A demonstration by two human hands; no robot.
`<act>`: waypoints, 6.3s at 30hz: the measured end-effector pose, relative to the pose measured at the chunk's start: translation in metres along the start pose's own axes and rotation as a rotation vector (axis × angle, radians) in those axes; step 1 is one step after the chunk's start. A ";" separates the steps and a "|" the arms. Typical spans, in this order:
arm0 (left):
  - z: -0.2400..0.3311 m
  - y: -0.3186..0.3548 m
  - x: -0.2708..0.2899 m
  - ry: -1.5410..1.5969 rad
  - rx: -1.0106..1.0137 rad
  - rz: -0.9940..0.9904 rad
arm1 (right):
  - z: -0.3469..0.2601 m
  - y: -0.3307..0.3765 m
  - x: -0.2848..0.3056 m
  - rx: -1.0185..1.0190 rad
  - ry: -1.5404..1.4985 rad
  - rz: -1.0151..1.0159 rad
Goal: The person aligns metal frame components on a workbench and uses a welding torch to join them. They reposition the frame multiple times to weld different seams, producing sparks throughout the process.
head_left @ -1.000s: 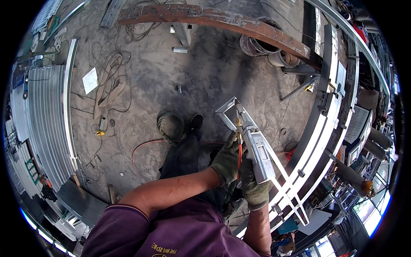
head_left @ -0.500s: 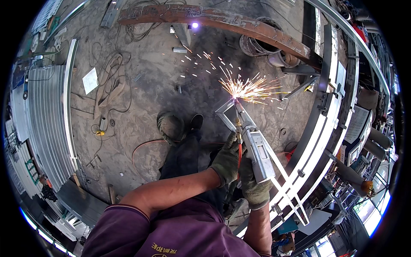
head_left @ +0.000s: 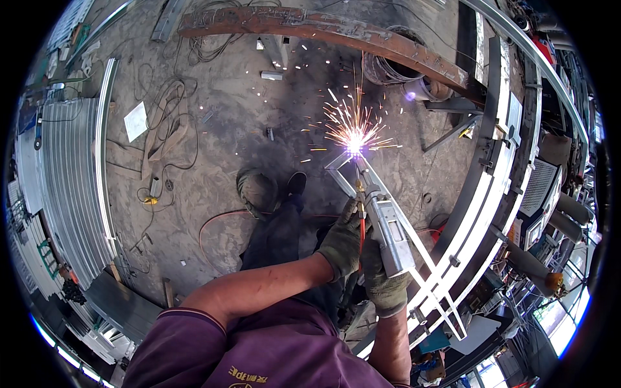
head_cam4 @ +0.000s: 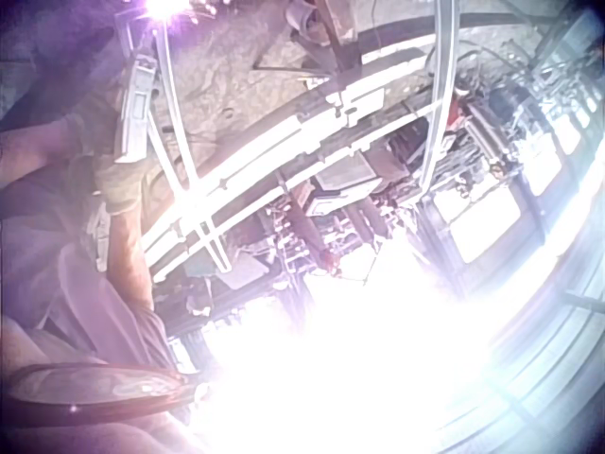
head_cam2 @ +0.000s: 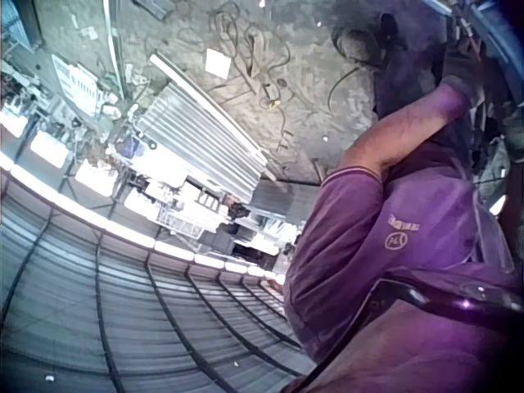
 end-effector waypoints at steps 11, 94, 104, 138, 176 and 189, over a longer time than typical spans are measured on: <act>0.001 0.003 0.003 -0.225 -0.044 -0.098 | 0.012 0.006 0.002 -0.047 0.011 -0.027; -0.023 -0.014 0.047 -0.549 -0.524 -0.247 | -0.001 0.209 -0.109 -0.171 -0.303 0.976; -0.063 0.018 0.110 -0.123 -0.477 -0.789 | -0.052 0.145 -0.170 -0.296 -0.711 1.087; -0.183 0.006 0.293 0.467 0.354 -1.667 | -0.123 -0.022 -0.285 -0.600 -0.744 1.298; -0.186 0.003 0.301 0.439 0.324 -1.711 | -0.127 -0.025 -0.294 -0.617 -0.669 1.295; -0.192 0.008 0.303 0.477 0.376 -1.709 | -0.127 -0.024 -0.303 -0.643 -0.709 1.289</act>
Point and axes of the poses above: each hand's wrist, its own y-axis away from the middle knuckle, its own x-axis out of the back of the hand, z = x × y, the point moved 7 cm from there along -y, towards the middle knuckle, and after that the axes turned 8 degrees about -y, right-handed, at the moved point
